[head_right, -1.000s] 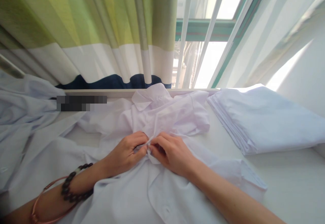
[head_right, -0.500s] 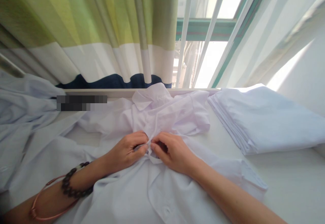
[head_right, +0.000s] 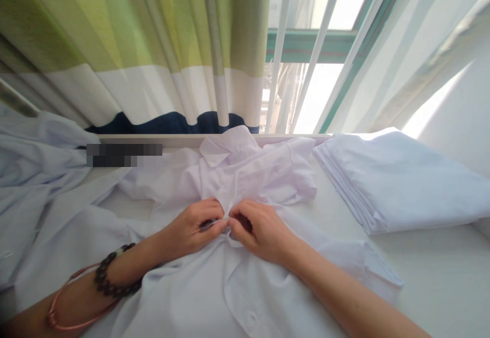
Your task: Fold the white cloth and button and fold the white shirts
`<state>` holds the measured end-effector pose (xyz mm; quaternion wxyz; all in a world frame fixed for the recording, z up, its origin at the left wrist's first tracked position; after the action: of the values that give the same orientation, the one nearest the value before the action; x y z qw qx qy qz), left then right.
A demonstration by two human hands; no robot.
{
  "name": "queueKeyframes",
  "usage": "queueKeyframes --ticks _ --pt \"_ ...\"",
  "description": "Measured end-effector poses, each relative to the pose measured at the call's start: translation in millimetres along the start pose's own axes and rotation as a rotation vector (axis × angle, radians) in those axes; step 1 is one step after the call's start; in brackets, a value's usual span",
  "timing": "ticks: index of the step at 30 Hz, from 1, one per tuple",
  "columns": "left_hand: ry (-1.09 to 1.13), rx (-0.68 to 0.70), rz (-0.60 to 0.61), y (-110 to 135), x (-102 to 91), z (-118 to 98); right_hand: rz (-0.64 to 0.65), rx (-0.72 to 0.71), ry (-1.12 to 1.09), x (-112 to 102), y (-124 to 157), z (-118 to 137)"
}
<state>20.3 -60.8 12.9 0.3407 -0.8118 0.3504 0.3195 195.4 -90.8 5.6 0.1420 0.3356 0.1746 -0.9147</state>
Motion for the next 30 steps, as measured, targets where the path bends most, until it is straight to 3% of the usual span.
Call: queueKeyframes --ticks 14,22,27,30 --pt "0.114 -0.111 -0.057 0.9 -2.9 -0.7 0.041 0.02 -0.084 -3.6 -1.1 0.5" --pt "0.133 -0.151 -0.287 -1.7 -5.8 -4.4 -0.095 -0.017 -0.025 1.1 -1.4 1.4" --pt "-0.095 -0.128 -0.398 4.6 -32.1 1.2 -0.222 -0.026 0.081 -17.9 -4.6 -7.4" --pt "-0.216 -0.177 -0.291 11.9 -53.0 14.6 -0.238 0.068 0.213 -36.7 -10.1 -21.8"
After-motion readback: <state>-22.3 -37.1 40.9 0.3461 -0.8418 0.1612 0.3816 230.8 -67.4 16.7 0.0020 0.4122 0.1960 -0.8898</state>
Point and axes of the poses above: each hand's wrist, its own y-axis away from the middle knuckle, its own x-axis out of the palm, z = x × y, the point moved 2 cm from there along -y, towards the middle knuckle, and after that the axes turned 8 degrees about x, right-handed, at the moved point
